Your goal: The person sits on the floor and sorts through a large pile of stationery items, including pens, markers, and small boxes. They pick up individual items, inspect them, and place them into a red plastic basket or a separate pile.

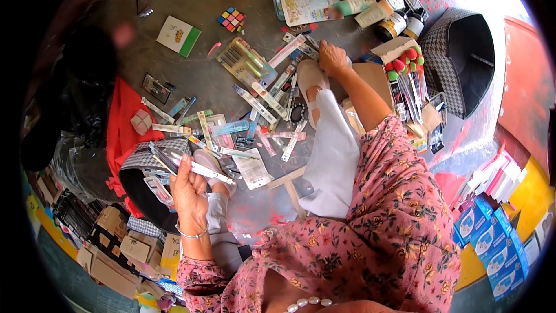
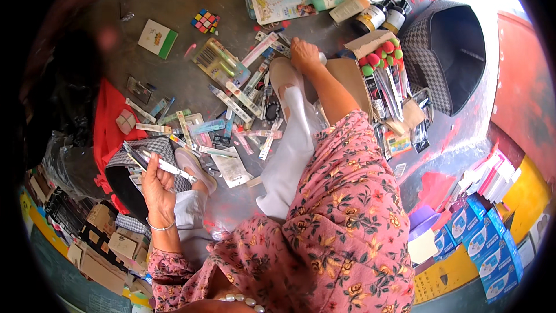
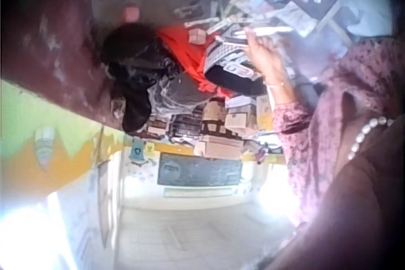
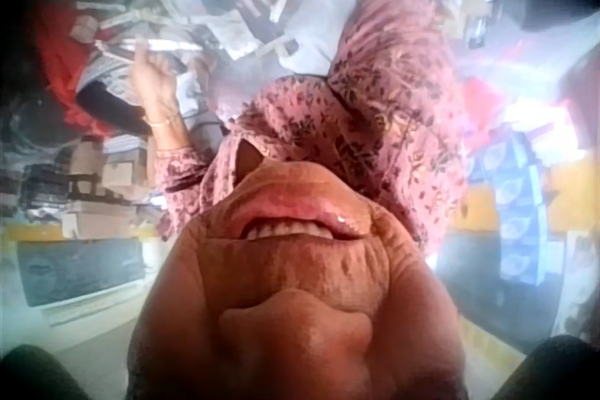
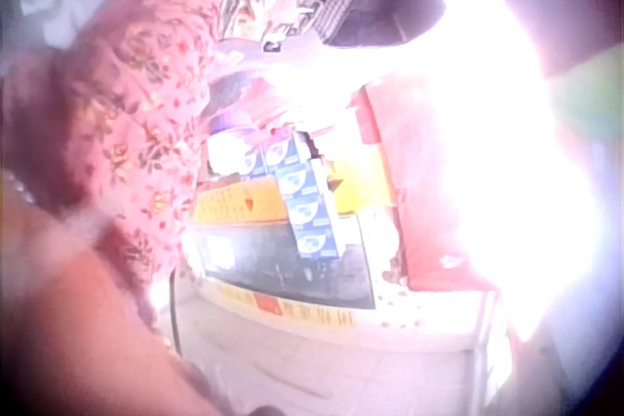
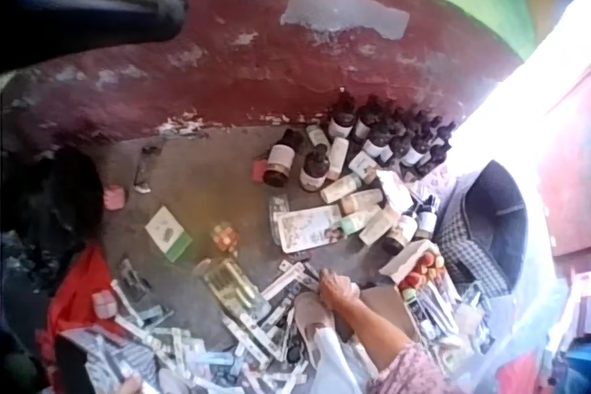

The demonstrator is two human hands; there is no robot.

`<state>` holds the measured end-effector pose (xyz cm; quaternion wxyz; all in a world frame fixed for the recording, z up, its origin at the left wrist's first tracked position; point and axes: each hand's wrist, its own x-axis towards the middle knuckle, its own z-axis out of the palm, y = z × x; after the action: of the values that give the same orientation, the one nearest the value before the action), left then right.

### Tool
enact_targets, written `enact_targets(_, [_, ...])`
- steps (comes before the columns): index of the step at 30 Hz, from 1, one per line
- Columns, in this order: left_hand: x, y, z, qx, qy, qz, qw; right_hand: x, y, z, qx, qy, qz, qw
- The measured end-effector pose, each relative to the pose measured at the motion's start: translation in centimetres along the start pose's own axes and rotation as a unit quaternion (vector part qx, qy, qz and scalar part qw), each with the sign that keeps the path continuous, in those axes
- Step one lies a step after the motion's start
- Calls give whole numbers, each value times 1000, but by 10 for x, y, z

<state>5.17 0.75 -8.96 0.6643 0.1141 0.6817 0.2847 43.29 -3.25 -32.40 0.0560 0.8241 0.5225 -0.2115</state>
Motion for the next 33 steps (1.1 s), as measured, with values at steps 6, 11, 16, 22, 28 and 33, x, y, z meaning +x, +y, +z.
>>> enact_targets(6, [-3,2,3,10,0,7,1000,-1,-6,-15,9,-68,52,996])
enact_targets(11, [-1,7,5,11,13,6,1000,19,28,-35,33,79,90,992])
enact_targets(16, [-2,2,1,-6,2,9,1000,24,-4,-82,122,58,-45,990])
enact_targets(22, [-1,-1,4,-13,1,5,1000,23,-107,-61,-95,-64,-233,966])
enact_targets(28, [0,-4,2,-1,0,-9,1000,37,-104,-9,-156,-67,-301,938])
enact_targets(33, [2,-6,2,5,-10,0,1000,47,-102,-6,-213,-38,-349,912])
